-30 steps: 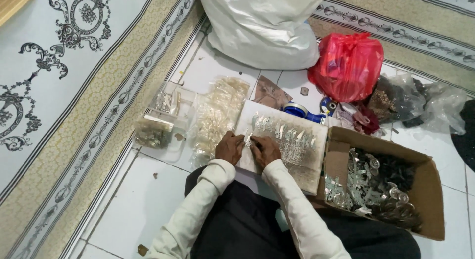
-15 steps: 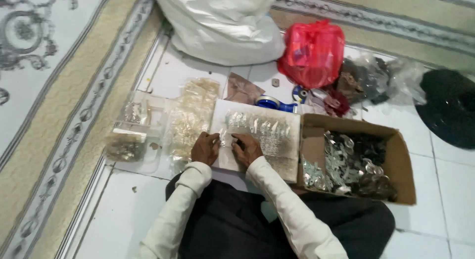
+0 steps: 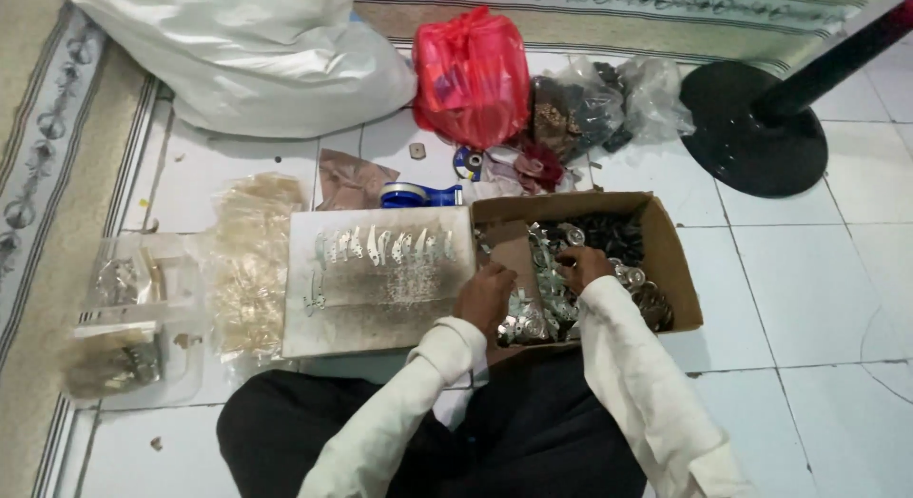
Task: Sorting and packing small metal components from a bulk box into smaller bags and onto a display board.
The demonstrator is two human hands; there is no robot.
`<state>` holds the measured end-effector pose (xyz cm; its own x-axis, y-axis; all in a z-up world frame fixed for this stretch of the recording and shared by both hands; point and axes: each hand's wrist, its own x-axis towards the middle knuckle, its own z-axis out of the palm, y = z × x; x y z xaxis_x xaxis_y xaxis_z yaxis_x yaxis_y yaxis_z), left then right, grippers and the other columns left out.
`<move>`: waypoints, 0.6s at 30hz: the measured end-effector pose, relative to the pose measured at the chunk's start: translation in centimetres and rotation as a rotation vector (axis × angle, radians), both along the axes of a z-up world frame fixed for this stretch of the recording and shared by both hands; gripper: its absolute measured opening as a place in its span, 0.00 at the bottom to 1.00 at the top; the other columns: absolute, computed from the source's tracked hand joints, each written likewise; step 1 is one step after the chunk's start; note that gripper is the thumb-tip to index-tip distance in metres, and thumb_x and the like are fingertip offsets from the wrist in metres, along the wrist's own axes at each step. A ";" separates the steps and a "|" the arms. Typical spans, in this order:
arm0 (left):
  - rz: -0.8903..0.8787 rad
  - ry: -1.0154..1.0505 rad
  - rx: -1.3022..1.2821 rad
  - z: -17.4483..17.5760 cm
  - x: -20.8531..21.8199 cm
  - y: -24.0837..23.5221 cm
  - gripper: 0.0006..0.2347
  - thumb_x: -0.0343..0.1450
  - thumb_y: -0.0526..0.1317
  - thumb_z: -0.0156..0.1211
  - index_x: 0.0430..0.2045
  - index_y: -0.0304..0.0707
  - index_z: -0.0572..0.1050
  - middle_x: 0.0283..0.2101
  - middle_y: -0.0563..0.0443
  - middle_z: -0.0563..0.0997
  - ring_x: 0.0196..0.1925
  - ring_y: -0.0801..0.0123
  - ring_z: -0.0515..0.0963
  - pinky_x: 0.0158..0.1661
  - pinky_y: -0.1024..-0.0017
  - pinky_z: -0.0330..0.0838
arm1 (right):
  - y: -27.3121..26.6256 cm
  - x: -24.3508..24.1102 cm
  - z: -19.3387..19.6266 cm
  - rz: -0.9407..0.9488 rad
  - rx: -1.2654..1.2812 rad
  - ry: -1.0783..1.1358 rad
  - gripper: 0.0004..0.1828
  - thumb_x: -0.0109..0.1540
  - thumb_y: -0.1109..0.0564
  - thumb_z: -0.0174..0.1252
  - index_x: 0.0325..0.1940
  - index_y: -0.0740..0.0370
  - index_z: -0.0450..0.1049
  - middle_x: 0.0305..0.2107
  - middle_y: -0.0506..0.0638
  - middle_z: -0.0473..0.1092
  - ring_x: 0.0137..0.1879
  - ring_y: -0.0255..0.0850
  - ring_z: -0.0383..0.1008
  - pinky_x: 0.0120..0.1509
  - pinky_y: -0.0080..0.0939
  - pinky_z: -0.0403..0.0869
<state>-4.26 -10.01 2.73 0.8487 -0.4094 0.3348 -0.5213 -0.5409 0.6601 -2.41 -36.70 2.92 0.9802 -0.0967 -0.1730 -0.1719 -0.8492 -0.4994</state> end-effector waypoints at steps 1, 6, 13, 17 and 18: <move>-0.010 0.001 0.002 -3.1 0.9 -2.7 0.05 0.73 0.34 0.61 0.39 0.38 0.82 0.40 0.41 0.81 0.40 0.45 0.85 0.36 0.59 0.81 | -0.3 0.2 -0.5 -0.010 0.002 0.001 0.13 0.63 0.62 0.61 0.51 0.58 0.82 0.40 0.61 0.80 0.48 0.61 0.81 0.48 0.61 0.81; -0.011 0.262 0.259 -10.2 3.5 -11.6 0.09 0.72 0.37 0.62 0.44 0.38 0.80 0.43 0.41 0.81 0.40 0.48 0.85 0.37 0.58 0.81 | -0.9 0.8 -1.1 -0.049 -0.221 0.268 0.22 0.59 0.51 0.69 0.55 0.55 0.76 0.48 0.55 0.80 0.58 0.53 0.80 0.60 0.60 0.80; 0.045 0.690 0.225 -2.9 3.2 -11.2 0.19 0.81 0.42 0.31 0.65 0.37 0.62 0.66 0.34 0.71 0.68 0.43 0.71 0.70 0.53 0.61 | 2.0 1.6 1.5 0.005 -0.447 0.360 0.13 0.60 0.60 0.62 0.49 0.58 0.80 0.44 0.59 0.80 0.51 0.56 0.82 0.52 0.60 0.82; 0.021 0.704 0.143 -5.9 4.4 -11.5 0.20 0.77 0.48 0.44 0.66 0.54 0.63 0.66 0.41 0.72 0.66 0.44 0.73 0.66 0.51 0.68 | 1.8 2.1 0.8 0.003 -0.423 0.361 0.10 0.58 0.59 0.66 0.44 0.57 0.81 0.42 0.59 0.80 0.49 0.58 0.82 0.49 0.61 0.82; 0.015 0.611 0.236 -6.3 4.4 -11.6 0.22 0.74 0.47 0.52 0.66 0.58 0.63 0.65 0.44 0.73 0.65 0.46 0.75 0.64 0.53 0.70 | 1.8 2.1 1.2 -0.019 -0.406 0.364 0.10 0.57 0.59 0.67 0.43 0.56 0.82 0.43 0.59 0.80 0.48 0.60 0.82 0.49 0.63 0.82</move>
